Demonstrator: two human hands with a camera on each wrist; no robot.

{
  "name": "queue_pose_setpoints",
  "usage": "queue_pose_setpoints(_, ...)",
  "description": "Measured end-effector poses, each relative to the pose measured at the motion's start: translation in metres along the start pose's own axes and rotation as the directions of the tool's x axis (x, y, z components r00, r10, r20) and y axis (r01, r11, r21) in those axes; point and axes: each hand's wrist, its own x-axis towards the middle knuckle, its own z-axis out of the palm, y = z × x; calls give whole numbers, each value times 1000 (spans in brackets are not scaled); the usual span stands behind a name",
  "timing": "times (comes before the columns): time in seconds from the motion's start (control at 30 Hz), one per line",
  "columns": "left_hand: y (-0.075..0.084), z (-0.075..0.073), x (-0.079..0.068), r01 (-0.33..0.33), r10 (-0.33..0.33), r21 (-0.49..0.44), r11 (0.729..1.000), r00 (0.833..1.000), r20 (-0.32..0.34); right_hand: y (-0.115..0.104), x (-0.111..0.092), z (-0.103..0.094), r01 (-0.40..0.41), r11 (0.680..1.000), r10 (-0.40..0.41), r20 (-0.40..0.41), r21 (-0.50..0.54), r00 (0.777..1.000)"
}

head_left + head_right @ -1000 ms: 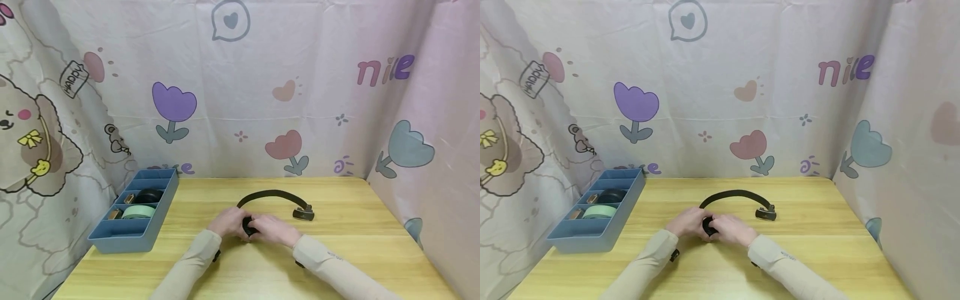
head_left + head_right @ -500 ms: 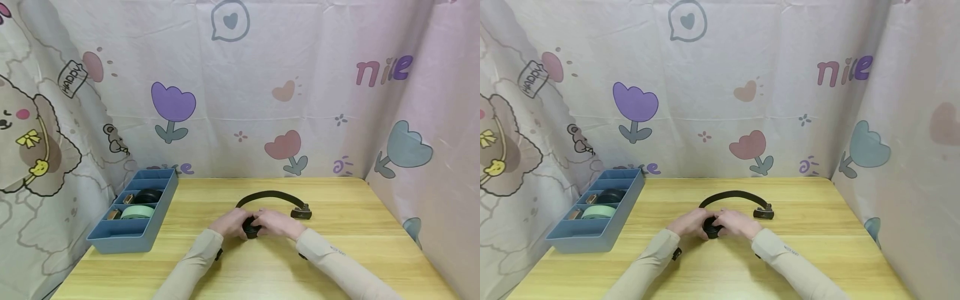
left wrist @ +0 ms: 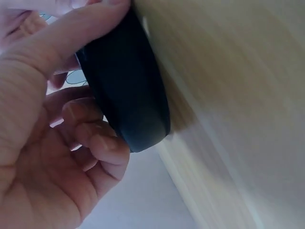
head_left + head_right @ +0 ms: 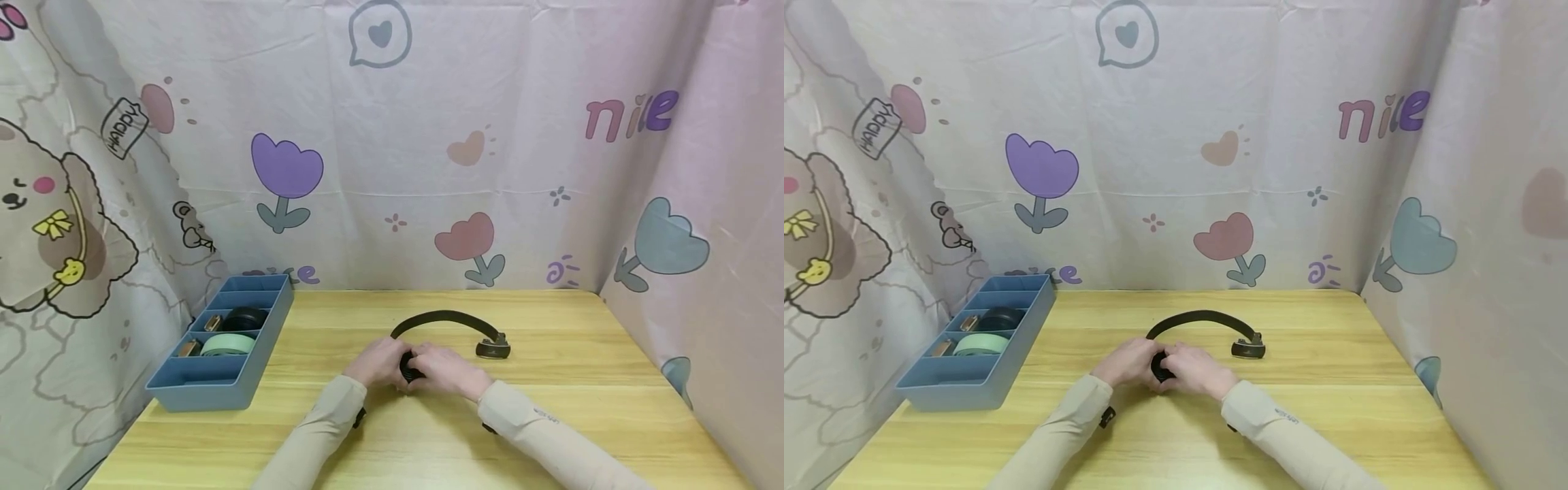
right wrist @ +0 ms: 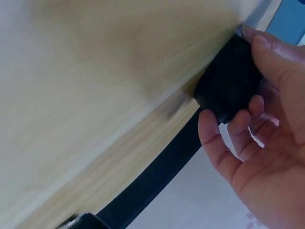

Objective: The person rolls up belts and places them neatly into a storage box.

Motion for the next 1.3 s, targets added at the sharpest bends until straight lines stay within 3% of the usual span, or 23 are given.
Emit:
queue_pose_setpoints(0.37,-7,-2,-3,-12,12,4,1000,999,52,7,-2,-3,55,998,-52,69,-38,996)
queue_pose_setpoints(0.43,-7,-1,-3,-5,6,-10,1000,998,55,10,-3,-2,54,999,-54,69,2,996)
queue_pose_setpoints(0.5,-6,0,-3,9,-7,-30,1000,998,62,14,-5,-3,24,997,-27,46,71,999)
queue_pose_setpoints(0.6,-4,0,-2,31,-27,-49,998,996,83,26,-13,-9,-117,984,122,-29,132,992)
queue_pose_setpoints(0.67,-3,0,-2,44,-39,-53,998,995,97,37,-21,-16,-270,956,280,-93,113,955)
queue_pose_setpoints(0.8,-2,-1,-2,55,-50,-47,997,993,110,62,-43,-31,-571,820,557,-179,-35,811)
queue_pose_setpoints(0.87,-2,-2,-1,53,-48,-46,997,993,111,70,-52,-36,-641,762,627,-147,-88,765)
queue_pose_setpoints(0.93,-2,-3,-1,52,-46,-49,997,993,111,75,-58,-39,-672,733,669,-69,-102,740)
queue_pose_setpoints(1.03,-3,-3,0,48,-43,-49,998,993,109,76,-61,-40,-679,730,683,38,-76,730)
queue_pose_setpoints(1.13,-4,-3,1,46,-41,-45,998,994,105,78,-60,-38,-679,733,680,67,-34,731)
queue_pose_setpoints(1.2,-5,-3,1,41,-37,-41,998,994,106,81,-60,-36,-666,746,664,69,1,745)
queue_pose_setpoints(1.3,-5,-2,1,44,-40,-38,998,993,113,87,-62,-31,-615,787,612,61,52,788)
